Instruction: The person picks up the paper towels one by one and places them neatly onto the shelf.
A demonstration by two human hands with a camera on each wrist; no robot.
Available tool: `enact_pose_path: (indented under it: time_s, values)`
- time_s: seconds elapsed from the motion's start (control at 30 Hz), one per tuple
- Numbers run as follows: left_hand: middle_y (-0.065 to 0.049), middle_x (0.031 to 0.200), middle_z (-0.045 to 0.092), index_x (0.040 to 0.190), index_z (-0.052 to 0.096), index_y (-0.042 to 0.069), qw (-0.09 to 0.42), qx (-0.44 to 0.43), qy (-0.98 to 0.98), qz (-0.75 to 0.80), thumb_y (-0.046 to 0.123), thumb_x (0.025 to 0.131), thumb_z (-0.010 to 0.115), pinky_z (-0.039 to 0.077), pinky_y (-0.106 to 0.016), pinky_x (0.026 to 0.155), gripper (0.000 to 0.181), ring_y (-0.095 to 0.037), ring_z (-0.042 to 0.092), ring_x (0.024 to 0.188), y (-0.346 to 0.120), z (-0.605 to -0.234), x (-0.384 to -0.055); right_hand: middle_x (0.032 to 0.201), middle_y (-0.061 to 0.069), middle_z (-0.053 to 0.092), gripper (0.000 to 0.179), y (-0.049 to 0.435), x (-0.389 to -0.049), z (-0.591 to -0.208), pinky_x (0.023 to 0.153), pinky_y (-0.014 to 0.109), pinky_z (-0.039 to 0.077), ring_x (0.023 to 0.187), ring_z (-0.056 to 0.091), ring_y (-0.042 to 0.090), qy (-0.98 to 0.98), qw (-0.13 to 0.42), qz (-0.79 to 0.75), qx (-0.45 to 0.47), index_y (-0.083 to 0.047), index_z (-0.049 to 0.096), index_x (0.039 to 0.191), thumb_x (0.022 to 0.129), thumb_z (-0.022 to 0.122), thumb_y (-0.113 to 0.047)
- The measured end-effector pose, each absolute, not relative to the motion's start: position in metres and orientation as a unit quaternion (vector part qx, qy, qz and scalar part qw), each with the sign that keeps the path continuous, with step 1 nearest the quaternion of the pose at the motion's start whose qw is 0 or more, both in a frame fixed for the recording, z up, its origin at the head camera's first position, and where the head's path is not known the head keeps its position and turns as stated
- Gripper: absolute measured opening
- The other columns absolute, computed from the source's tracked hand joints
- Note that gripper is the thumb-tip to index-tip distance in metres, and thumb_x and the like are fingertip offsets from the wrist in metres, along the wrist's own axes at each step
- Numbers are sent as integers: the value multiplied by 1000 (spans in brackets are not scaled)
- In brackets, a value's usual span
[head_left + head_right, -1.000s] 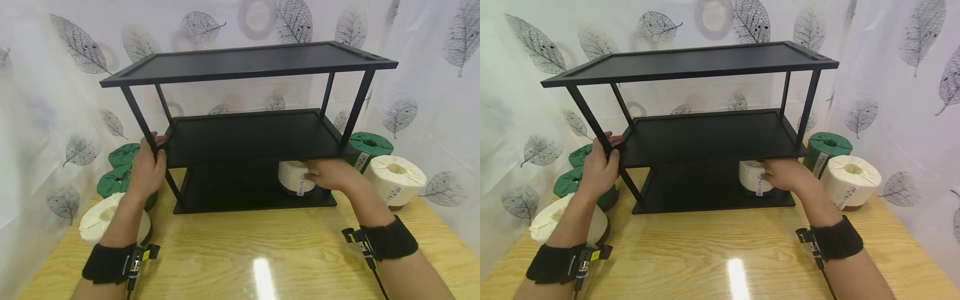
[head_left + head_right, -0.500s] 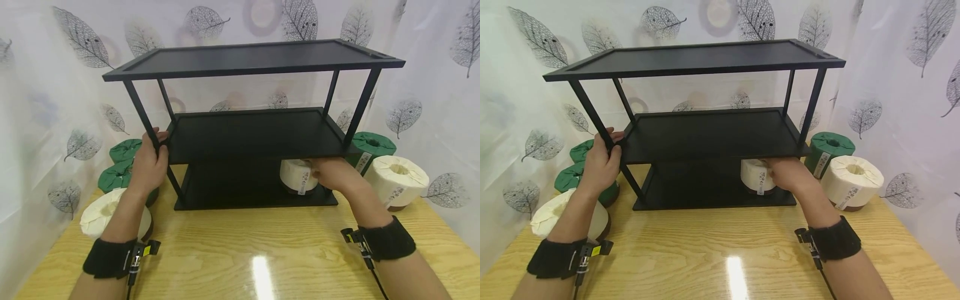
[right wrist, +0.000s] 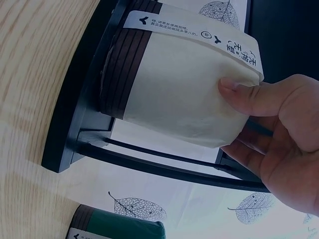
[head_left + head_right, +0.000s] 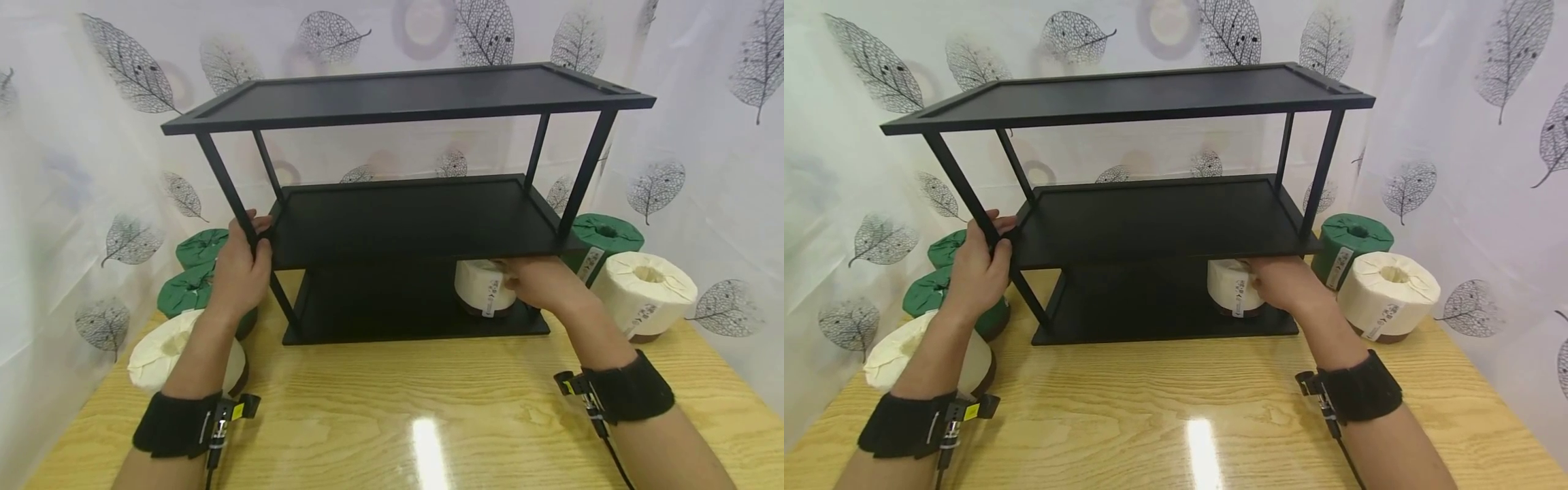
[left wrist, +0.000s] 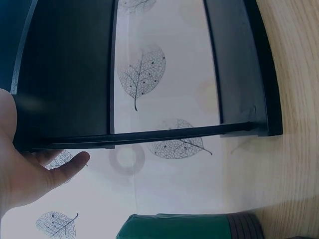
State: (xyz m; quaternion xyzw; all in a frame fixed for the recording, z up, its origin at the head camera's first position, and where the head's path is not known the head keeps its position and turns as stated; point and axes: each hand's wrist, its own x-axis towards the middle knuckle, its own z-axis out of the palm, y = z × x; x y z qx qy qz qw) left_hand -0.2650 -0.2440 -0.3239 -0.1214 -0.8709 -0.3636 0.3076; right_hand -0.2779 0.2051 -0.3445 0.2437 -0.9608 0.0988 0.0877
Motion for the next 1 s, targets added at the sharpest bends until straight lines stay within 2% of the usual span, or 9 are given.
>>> enact_pose_path:
  time_s: [0.4,0.53,0.67,0.73,0.9,1.0]
  values:
    - [-25,138,57,140,37,-11,307,-120,-872,-362,5,99,40,37,-58,108,44,-44,49,133,-245,-325,-267,129,19,59,54,203,-278,-347,91,54,52,109,63,35,-961,95,107,237,-7,56,137,86,70,1]
    - [-25,138,57,141,36,-11,305,-117,-873,-363,6,99,40,37,-58,108,45,-44,49,133,-245,-325,-266,134,20,56,57,203,-277,-344,94,55,50,114,62,37,-961,80,111,240,-7,52,142,88,70,-4]
    - [-26,137,57,140,37,-11,306,-116,-873,-362,6,99,40,37,-59,107,44,-45,49,133,-245,-326,-265,132,22,58,50,209,-276,-340,97,57,48,116,61,39,-955,64,125,260,-2,55,137,89,69,-7]
    - [-25,137,58,139,39,-11,308,-117,-872,-361,6,99,40,37,-59,107,43,-44,49,133,-245,-326,-265,129,22,60,44,212,-275,-338,96,57,48,114,62,40,-952,59,131,269,-1,58,133,91,67,-7]
    - [-24,139,56,138,40,-10,309,-122,-872,-359,6,100,40,37,-59,107,42,-44,48,134,-245,-325,-266,132,25,57,46,214,-276,-339,91,55,50,107,63,37,-953,46,118,276,-5,52,142,97,53,-1]
    - [-24,140,55,138,40,-10,307,-123,-872,-360,7,100,40,37,-59,108,42,-43,47,135,-245,-325,-266,131,26,56,47,213,-279,-344,88,54,51,104,63,37,-952,56,108,281,-6,49,144,98,50,1]
